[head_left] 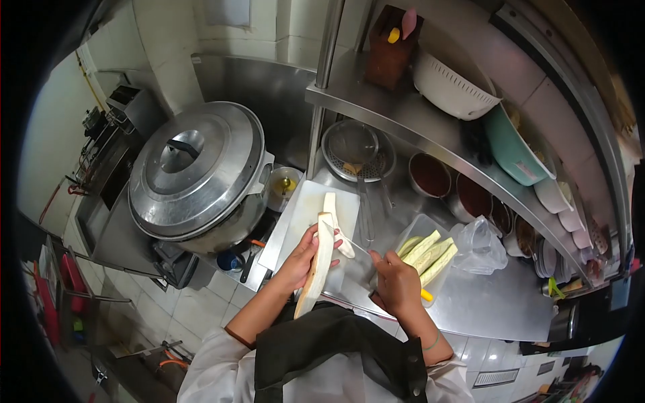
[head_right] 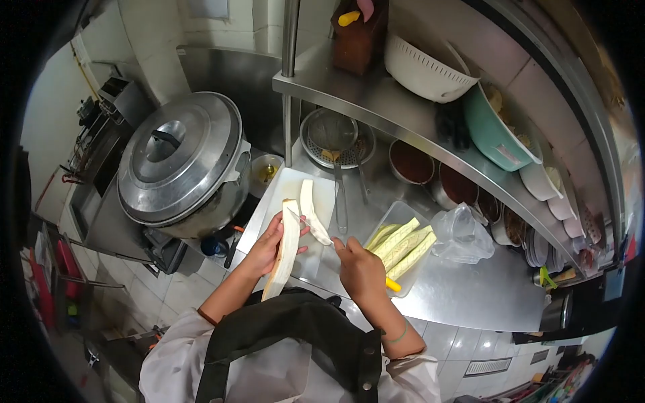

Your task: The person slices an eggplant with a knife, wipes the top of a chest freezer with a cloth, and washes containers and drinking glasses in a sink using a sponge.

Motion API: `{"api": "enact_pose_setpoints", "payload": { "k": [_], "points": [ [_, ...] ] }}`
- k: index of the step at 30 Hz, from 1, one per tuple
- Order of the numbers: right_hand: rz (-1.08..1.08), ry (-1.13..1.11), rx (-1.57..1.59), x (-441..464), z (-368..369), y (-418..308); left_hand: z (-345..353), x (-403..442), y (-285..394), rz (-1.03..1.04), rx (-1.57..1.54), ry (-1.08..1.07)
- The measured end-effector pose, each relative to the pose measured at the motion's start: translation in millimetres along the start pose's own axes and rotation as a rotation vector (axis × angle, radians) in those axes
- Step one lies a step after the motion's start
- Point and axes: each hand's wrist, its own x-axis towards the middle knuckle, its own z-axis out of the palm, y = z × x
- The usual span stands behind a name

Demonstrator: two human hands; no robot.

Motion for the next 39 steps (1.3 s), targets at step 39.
{"api": "enact_pose_setpoints", "payload": {
  "k": [39],
  "points": [
    [-0.141, -0.221, -0.09, -31.8, -5.2, -16.3, -11.9, -5.7, 2.5, 0.186, -0.025, 0.087]
  ]
}}
